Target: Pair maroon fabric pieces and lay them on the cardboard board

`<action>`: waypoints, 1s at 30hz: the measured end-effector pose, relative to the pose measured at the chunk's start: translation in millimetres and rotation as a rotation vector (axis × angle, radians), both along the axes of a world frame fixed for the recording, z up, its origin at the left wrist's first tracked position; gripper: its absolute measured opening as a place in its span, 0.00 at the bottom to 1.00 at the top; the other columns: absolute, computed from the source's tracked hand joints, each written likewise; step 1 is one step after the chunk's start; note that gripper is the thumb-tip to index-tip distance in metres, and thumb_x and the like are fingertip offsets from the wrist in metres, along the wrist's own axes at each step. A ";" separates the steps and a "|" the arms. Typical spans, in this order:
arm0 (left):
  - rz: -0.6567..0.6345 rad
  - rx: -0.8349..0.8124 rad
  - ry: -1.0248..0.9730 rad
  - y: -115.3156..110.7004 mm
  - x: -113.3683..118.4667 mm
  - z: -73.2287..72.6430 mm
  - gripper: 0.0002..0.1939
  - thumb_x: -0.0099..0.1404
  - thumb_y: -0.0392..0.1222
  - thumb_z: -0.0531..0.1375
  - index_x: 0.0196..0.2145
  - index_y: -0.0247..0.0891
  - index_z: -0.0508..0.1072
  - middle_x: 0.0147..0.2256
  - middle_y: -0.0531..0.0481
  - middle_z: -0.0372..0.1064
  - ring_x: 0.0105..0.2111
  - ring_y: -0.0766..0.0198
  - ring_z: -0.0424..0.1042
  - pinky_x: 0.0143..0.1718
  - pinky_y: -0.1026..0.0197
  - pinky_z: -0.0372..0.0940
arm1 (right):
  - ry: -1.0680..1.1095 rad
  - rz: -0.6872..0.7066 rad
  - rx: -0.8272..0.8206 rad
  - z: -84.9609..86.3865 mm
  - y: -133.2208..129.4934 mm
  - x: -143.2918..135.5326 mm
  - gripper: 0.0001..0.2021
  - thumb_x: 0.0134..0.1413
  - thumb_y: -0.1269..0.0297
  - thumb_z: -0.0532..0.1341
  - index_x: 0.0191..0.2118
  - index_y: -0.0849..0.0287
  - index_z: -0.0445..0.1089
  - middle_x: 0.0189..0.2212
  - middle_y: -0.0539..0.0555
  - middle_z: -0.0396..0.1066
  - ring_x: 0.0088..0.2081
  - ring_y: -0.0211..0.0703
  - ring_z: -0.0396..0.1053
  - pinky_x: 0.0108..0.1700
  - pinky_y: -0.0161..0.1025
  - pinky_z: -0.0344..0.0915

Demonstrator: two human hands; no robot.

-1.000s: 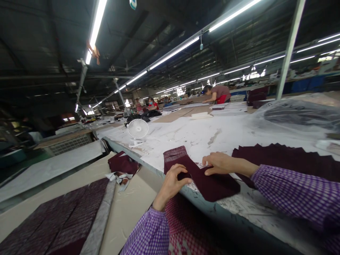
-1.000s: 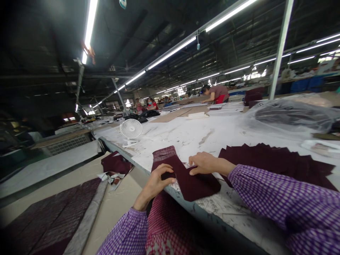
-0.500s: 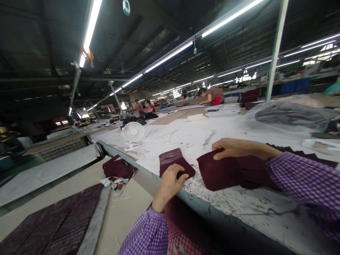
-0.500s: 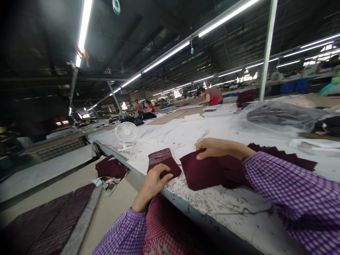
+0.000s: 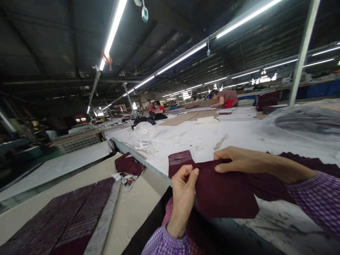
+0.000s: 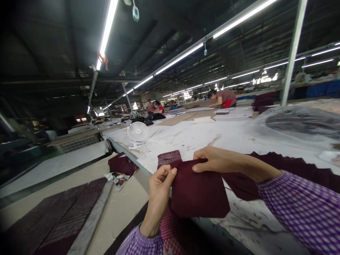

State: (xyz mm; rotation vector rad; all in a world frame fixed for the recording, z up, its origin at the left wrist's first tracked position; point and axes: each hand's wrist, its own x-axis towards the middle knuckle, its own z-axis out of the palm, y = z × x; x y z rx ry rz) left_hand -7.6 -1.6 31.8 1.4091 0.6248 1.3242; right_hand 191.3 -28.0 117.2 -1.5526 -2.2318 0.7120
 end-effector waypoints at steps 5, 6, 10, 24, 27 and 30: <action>-0.027 -0.062 -0.065 -13.6 -14.1 6.0 0.17 0.57 0.55 0.61 0.30 0.36 0.71 0.26 0.53 0.66 0.26 0.69 0.62 0.28 0.68 0.58 | -0.019 0.014 -0.007 4.2 -8.0 -15.0 0.18 0.51 0.48 0.57 0.26 0.60 0.62 0.24 0.50 0.63 0.26 0.37 0.58 0.25 0.34 0.52; -0.021 -0.064 -0.064 -15.6 -15.9 5.8 0.17 0.58 0.55 0.61 0.30 0.36 0.71 0.26 0.53 0.66 0.26 0.69 0.62 0.28 0.68 0.58 | -0.015 0.016 -0.012 4.2 -8.8 -16.6 0.18 0.51 0.48 0.56 0.26 0.60 0.62 0.24 0.50 0.62 0.26 0.37 0.58 0.25 0.34 0.52; 0.038 -0.047 -0.060 -18.4 -20.1 1.5 0.15 0.59 0.54 0.60 0.33 0.37 0.71 0.27 0.53 0.66 0.28 0.68 0.64 0.31 0.67 0.59 | -0.021 0.026 -0.028 2.9 -10.5 -19.8 0.18 0.51 0.47 0.56 0.25 0.59 0.59 0.23 0.49 0.61 0.25 0.37 0.57 0.24 0.34 0.52; 0.089 -0.006 0.021 -38.2 -22.3 1.0 0.15 0.61 0.50 0.59 0.25 0.36 0.67 0.23 0.54 0.59 0.26 0.68 0.58 0.27 0.68 0.56 | -0.292 0.174 0.875 -10.0 -33.1 -69.1 0.15 0.63 0.64 0.47 0.35 0.57 0.71 0.31 0.55 0.70 0.33 0.41 0.66 0.37 0.39 0.63; 0.152 0.069 0.130 -47.8 -23.5 7.0 0.14 0.63 0.47 0.56 0.25 0.35 0.67 0.23 0.53 0.60 0.26 0.68 0.59 0.28 0.67 0.57 | -0.307 0.195 0.967 -13.0 -37.8 -72.6 0.15 0.63 0.70 0.47 0.33 0.60 0.70 0.28 0.54 0.69 0.30 0.38 0.65 0.33 0.36 0.62; 0.222 0.177 0.223 -52.6 -25.4 9.5 0.12 0.65 0.43 0.54 0.26 0.35 0.68 0.24 0.53 0.62 0.26 0.67 0.61 0.30 0.66 0.58 | -0.324 0.219 1.038 -13.6 -41.4 -74.4 0.15 0.62 0.72 0.47 0.32 0.62 0.70 0.27 0.53 0.69 0.29 0.37 0.64 0.32 0.35 0.61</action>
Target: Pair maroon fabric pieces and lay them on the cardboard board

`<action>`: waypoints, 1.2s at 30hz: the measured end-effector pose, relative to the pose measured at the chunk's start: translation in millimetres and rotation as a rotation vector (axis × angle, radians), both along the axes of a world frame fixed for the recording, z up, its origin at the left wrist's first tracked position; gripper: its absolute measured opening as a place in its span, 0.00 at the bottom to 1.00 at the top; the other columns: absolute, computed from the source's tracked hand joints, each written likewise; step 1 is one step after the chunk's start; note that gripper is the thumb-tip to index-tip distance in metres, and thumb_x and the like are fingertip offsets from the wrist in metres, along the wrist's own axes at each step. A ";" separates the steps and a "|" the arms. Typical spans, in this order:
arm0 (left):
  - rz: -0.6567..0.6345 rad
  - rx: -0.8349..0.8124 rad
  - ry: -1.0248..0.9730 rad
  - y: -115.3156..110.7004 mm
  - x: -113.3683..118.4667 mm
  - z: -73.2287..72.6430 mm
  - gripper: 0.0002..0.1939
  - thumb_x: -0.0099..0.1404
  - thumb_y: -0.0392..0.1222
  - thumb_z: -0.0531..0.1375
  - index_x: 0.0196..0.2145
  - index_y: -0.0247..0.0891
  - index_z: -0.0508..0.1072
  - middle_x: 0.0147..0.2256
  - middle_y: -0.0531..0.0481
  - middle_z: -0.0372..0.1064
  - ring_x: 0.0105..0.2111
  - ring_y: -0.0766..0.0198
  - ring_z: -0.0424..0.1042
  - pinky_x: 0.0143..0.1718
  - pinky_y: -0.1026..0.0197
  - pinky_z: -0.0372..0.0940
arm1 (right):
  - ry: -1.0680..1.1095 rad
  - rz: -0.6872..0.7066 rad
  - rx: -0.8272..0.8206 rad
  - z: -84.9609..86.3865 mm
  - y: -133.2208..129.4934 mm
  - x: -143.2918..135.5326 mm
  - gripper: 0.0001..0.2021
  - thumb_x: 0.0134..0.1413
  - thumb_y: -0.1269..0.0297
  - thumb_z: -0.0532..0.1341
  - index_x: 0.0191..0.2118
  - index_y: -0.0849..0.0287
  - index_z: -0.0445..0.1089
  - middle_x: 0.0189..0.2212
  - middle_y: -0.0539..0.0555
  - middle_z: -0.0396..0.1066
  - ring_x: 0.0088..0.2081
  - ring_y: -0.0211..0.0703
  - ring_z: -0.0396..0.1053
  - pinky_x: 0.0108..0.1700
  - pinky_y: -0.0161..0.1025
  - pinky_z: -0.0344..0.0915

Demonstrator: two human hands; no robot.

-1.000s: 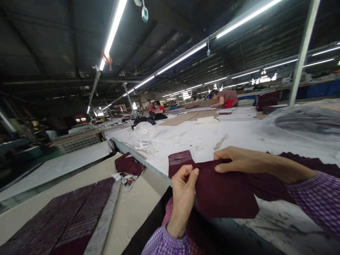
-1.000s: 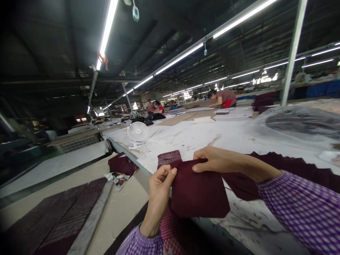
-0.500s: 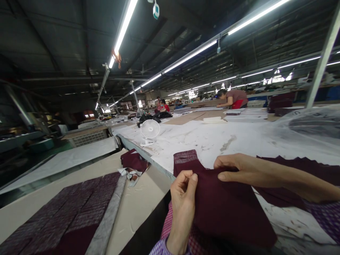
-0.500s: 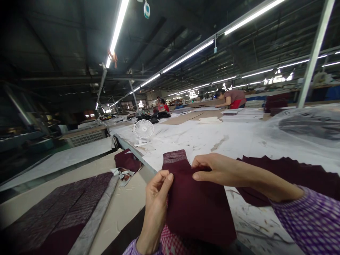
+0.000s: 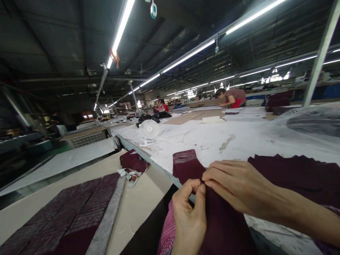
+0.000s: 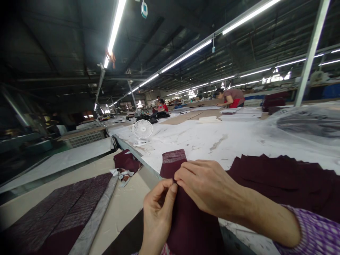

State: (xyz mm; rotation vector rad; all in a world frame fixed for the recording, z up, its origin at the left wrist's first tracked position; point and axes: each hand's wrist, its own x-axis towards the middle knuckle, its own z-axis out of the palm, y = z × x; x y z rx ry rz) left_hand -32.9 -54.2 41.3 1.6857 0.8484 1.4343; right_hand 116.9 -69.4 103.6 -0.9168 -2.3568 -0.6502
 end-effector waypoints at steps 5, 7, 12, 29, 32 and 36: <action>0.071 0.228 0.073 -0.6 -1.6 -2.7 0.11 0.65 0.38 0.53 0.25 0.36 0.66 0.24 0.53 0.62 0.28 0.66 0.66 0.31 0.66 0.59 | -0.027 0.016 0.013 -0.1 -4.0 -2.2 0.14 0.61 0.74 0.48 0.31 0.62 0.69 0.26 0.53 0.69 0.29 0.38 0.64 0.32 0.35 0.60; 0.098 0.281 0.093 -1.0 -1.8 -4.0 0.10 0.65 0.36 0.52 0.26 0.36 0.66 0.24 0.53 0.63 0.27 0.67 0.66 0.30 0.66 0.59 | -0.044 0.017 0.019 -1.2 -4.5 -2.4 0.14 0.60 0.74 0.48 0.31 0.62 0.69 0.26 0.53 0.69 0.30 0.38 0.65 0.33 0.36 0.60; 0.180 0.376 0.196 -1.9 -2.1 -7.4 0.09 0.66 0.33 0.52 0.29 0.36 0.68 0.26 0.52 0.66 0.26 0.68 0.66 0.30 0.65 0.59 | -0.091 0.021 0.062 -4.7 -5.0 -3.0 0.13 0.60 0.74 0.49 0.31 0.62 0.69 0.26 0.53 0.68 0.29 0.39 0.64 0.32 0.37 0.59; -0.078 0.020 0.095 -2.9 -9.7 0.6 0.14 0.64 0.41 0.53 0.22 0.35 0.64 0.21 0.55 0.57 0.23 0.70 0.55 0.25 0.66 0.51 | 0.068 -0.005 -0.085 -3.3 6.1 -1.9 0.08 0.52 0.76 0.50 0.27 0.60 0.61 0.23 0.49 0.64 0.23 0.34 0.57 0.26 0.33 0.51; -0.227 -0.163 -0.002 0.8 -15.0 0.3 0.14 0.63 0.46 0.55 0.23 0.35 0.64 0.21 0.56 0.53 0.22 0.71 0.50 0.24 0.67 0.48 | 0.078 -0.006 -0.150 3.5 6.7 0.2 0.07 0.51 0.76 0.51 0.27 0.60 0.62 0.23 0.48 0.65 0.23 0.34 0.58 0.27 0.33 0.52; -0.263 -0.291 -0.135 3.6 -19.3 -3.0 0.16 0.61 0.50 0.58 0.25 0.35 0.63 0.22 0.56 0.52 0.23 0.72 0.48 0.24 0.68 0.47 | 0.207 -0.026 -0.413 9.8 5.2 2.2 0.08 0.58 0.72 0.51 0.30 0.59 0.65 0.24 0.47 0.68 0.25 0.33 0.62 0.28 0.32 0.55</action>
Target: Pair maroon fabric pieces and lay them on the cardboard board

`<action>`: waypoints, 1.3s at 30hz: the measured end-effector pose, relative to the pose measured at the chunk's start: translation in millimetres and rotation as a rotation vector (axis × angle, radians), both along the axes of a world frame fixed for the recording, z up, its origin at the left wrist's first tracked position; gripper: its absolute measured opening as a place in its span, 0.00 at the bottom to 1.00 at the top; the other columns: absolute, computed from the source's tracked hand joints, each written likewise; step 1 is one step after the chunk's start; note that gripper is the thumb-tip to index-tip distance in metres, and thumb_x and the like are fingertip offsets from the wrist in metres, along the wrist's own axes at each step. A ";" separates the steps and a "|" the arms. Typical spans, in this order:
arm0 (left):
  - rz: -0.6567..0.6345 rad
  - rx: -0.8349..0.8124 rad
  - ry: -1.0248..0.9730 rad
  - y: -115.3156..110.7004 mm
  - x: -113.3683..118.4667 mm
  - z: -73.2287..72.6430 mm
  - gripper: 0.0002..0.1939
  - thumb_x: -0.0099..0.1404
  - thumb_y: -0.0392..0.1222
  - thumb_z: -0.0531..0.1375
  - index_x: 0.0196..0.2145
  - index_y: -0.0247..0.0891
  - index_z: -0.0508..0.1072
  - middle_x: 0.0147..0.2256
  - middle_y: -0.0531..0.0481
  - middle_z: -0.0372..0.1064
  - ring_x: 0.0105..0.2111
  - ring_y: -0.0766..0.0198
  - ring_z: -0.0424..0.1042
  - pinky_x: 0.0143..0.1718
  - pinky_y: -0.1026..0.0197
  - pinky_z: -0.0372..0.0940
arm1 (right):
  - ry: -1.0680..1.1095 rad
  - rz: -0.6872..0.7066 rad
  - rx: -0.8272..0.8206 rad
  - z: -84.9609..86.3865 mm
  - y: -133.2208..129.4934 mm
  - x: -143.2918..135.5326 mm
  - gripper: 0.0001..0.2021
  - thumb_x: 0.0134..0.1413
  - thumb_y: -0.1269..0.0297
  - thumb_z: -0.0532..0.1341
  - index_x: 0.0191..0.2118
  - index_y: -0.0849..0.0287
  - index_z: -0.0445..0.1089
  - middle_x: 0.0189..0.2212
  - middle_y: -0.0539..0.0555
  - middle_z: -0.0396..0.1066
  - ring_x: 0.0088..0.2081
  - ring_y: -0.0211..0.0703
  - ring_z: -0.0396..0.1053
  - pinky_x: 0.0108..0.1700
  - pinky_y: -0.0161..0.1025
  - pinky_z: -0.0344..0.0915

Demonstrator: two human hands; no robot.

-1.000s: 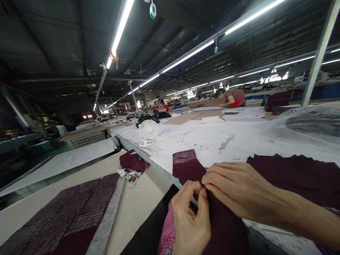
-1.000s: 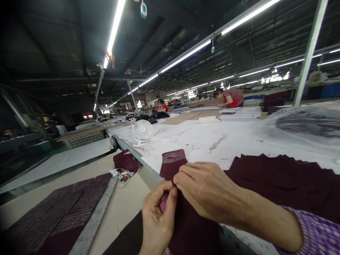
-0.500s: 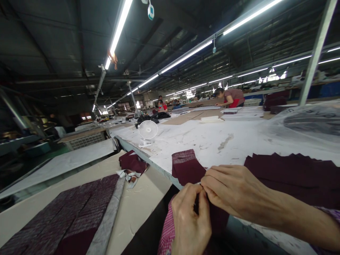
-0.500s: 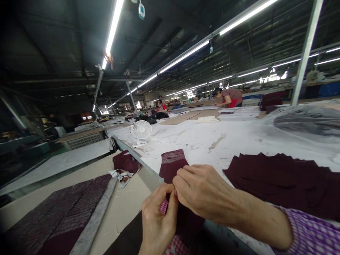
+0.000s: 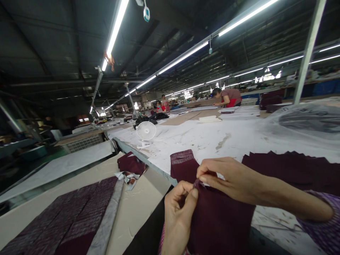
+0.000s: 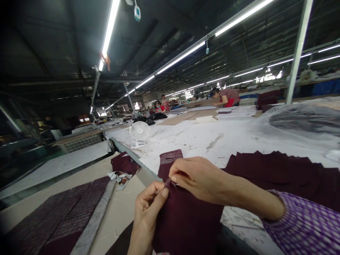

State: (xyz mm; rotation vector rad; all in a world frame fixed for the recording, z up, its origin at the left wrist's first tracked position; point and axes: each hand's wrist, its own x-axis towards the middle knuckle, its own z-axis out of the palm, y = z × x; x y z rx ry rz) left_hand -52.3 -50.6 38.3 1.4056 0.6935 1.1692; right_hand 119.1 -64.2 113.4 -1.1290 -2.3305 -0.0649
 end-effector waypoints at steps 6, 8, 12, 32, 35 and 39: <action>0.131 0.019 -0.067 1.9 1.8 -3.6 0.17 0.60 0.53 0.59 0.26 0.35 0.66 0.22 0.55 0.55 0.23 0.70 0.52 0.25 0.69 0.50 | 0.012 0.065 0.187 0.8 -6.3 -3.6 0.04 0.56 0.68 0.55 0.34 0.61 0.66 0.32 0.54 0.70 0.34 0.39 0.65 0.37 0.37 0.61; 0.180 0.047 -0.070 -0.6 5.2 -2.0 0.18 0.60 0.54 0.59 0.26 0.35 0.66 0.23 0.55 0.55 0.24 0.70 0.52 0.25 0.69 0.50 | -0.024 0.064 0.303 -2.6 -7.1 -7.2 0.04 0.55 0.68 0.56 0.33 0.61 0.66 0.31 0.55 0.70 0.35 0.41 0.65 0.39 0.39 0.61; 0.233 0.091 -0.036 -8.5 9.8 2.1 0.19 0.60 0.54 0.59 0.23 0.35 0.64 0.22 0.56 0.52 0.23 0.70 0.50 0.25 0.68 0.49 | -0.099 0.049 0.417 -8.1 -3.7 -9.3 0.10 0.58 0.71 0.51 0.31 0.62 0.68 0.29 0.56 0.70 0.33 0.41 0.64 0.38 0.41 0.60; 0.331 0.322 0.039 -11.3 9.2 0.0 0.13 0.65 0.46 0.56 0.26 0.36 0.68 0.25 0.53 0.61 0.26 0.68 0.60 0.29 0.67 0.57 | 0.335 -0.067 -0.743 20.6 -14.9 -4.0 0.10 0.57 0.63 0.53 0.33 0.62 0.68 0.20 0.50 0.69 0.20 0.35 0.68 0.22 0.29 0.62; 0.297 0.273 0.014 -11.2 6.5 -1.0 0.12 0.64 0.48 0.56 0.30 0.36 0.71 0.27 0.51 0.65 0.29 0.66 0.64 0.32 0.67 0.59 | 0.345 -0.056 -0.700 21.4 -16.2 -3.7 0.08 0.55 0.65 0.54 0.30 0.61 0.68 0.20 0.51 0.70 0.23 0.36 0.70 0.25 0.30 0.65; 0.169 0.270 0.008 -10.6 -0.6 -4.3 0.14 0.62 0.51 0.57 0.34 0.37 0.74 0.30 0.49 0.68 0.32 0.63 0.67 0.36 0.64 0.61 | 0.362 -0.078 -0.670 21.8 -17.0 -3.5 0.09 0.54 0.63 0.56 0.29 0.61 0.68 0.18 0.50 0.69 0.22 0.36 0.69 0.23 0.30 0.64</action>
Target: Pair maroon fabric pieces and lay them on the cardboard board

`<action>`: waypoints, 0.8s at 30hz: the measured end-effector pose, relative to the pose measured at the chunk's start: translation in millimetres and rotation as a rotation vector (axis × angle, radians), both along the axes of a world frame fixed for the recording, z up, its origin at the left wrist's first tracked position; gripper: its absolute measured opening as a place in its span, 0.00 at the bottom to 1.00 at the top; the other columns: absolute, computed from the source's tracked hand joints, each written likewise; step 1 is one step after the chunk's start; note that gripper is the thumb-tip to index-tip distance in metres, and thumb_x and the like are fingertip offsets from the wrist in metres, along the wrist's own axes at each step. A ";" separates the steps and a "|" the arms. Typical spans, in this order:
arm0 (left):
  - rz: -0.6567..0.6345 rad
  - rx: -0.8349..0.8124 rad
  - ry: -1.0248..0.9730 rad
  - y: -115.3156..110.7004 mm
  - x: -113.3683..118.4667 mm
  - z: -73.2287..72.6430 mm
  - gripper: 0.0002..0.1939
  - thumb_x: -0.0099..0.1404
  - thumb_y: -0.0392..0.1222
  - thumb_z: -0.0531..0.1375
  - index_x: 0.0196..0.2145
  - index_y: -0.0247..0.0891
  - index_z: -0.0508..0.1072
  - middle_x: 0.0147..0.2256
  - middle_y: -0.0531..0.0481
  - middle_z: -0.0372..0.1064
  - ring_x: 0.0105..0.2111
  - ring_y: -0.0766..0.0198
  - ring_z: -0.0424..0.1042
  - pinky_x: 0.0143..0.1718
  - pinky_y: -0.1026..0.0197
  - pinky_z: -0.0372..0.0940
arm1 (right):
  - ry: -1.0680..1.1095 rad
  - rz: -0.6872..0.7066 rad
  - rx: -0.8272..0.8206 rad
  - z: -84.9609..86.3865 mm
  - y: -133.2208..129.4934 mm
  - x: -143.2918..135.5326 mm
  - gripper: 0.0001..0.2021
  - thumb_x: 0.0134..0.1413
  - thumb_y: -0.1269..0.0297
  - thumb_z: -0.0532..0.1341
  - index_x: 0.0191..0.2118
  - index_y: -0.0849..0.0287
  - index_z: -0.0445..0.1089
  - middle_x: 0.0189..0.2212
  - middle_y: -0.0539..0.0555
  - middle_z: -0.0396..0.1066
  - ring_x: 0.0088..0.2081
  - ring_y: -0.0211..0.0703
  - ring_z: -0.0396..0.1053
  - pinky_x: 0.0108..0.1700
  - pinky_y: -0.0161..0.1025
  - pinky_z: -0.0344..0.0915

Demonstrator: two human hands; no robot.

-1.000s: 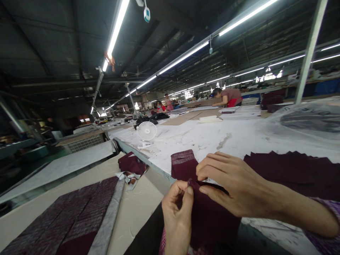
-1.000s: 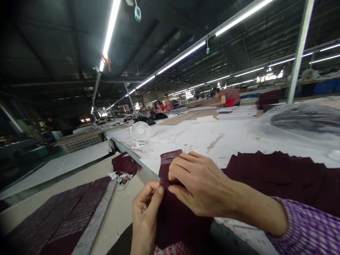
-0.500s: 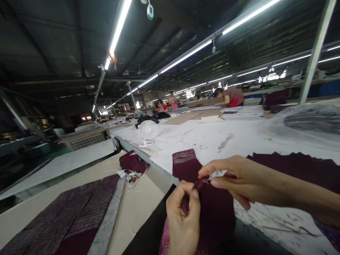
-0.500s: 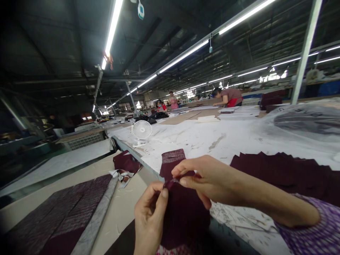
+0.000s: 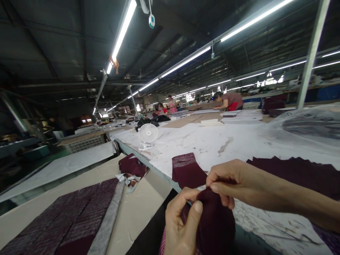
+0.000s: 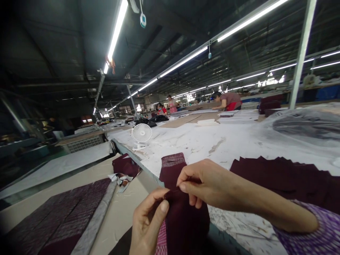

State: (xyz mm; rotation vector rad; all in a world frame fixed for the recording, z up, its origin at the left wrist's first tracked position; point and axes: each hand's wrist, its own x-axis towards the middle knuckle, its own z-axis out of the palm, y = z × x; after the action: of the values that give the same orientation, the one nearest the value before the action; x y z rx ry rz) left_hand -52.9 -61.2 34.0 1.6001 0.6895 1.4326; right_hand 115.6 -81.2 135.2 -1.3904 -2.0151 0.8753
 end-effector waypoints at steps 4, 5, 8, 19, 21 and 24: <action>-0.100 0.046 -0.018 2.8 -5.9 -1.5 0.21 0.61 0.58 0.55 0.36 0.36 0.75 0.31 0.46 0.69 0.32 0.61 0.67 0.36 0.62 0.62 | -0.002 -0.034 -0.053 2.3 0.0 -0.4 0.09 0.54 0.61 0.56 0.30 0.61 0.68 0.18 0.50 0.69 0.22 0.37 0.69 0.24 0.31 0.64; -0.113 0.057 -0.032 3.4 -6.4 -1.1 0.22 0.61 0.59 0.55 0.38 0.36 0.74 0.31 0.46 0.69 0.32 0.60 0.68 0.36 0.62 0.62 | -0.007 -0.041 -0.057 2.6 0.0 -0.7 0.09 0.54 0.62 0.56 0.30 0.61 0.68 0.18 0.50 0.69 0.22 0.37 0.69 0.24 0.31 0.64; -0.043 0.123 -0.025 3.7 -4.8 1.2 0.19 0.60 0.55 0.58 0.39 0.37 0.74 0.30 0.47 0.69 0.32 0.61 0.68 0.36 0.62 0.63 | -0.044 -0.043 -0.040 0.8 -0.5 -2.8 0.08 0.54 0.64 0.55 0.30 0.62 0.68 0.18 0.50 0.68 0.22 0.37 0.69 0.24 0.31 0.64; 0.278 0.305 0.097 0.7 5.4 3.2 0.08 0.64 0.41 0.56 0.31 0.38 0.73 0.26 0.51 0.67 0.27 0.65 0.65 0.30 0.64 0.60 | -0.183 -0.031 0.168 -13.7 0.7 -9.9 0.10 0.53 0.72 0.52 0.26 0.61 0.69 0.19 0.50 0.70 0.20 0.34 0.67 0.22 0.28 0.60; 0.268 0.281 0.052 0.1 3.7 4.6 0.07 0.63 0.40 0.57 0.30 0.38 0.74 0.26 0.51 0.67 0.27 0.66 0.65 0.30 0.65 0.60 | -0.165 -0.018 0.167 -14.3 1.0 -9.6 0.10 0.55 0.69 0.53 0.27 0.60 0.69 0.19 0.49 0.70 0.20 0.34 0.67 0.22 0.28 0.60; 0.250 0.183 -0.047 -0.6 0.3 6.9 0.06 0.61 0.40 0.60 0.28 0.38 0.76 0.26 0.51 0.68 0.28 0.66 0.67 0.30 0.66 0.61 | -0.176 0.016 0.331 -15.2 1.1 -10.5 0.10 0.55 0.69 0.54 0.26 0.59 0.68 0.20 0.48 0.69 0.21 0.32 0.66 0.23 0.28 0.59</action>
State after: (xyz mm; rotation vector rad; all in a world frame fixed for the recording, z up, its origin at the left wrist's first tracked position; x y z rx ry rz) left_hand -52.6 -61.8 40.9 1.6577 0.7700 1.7523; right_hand 105.1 -80.1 120.0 -1.2994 -2.1841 0.4105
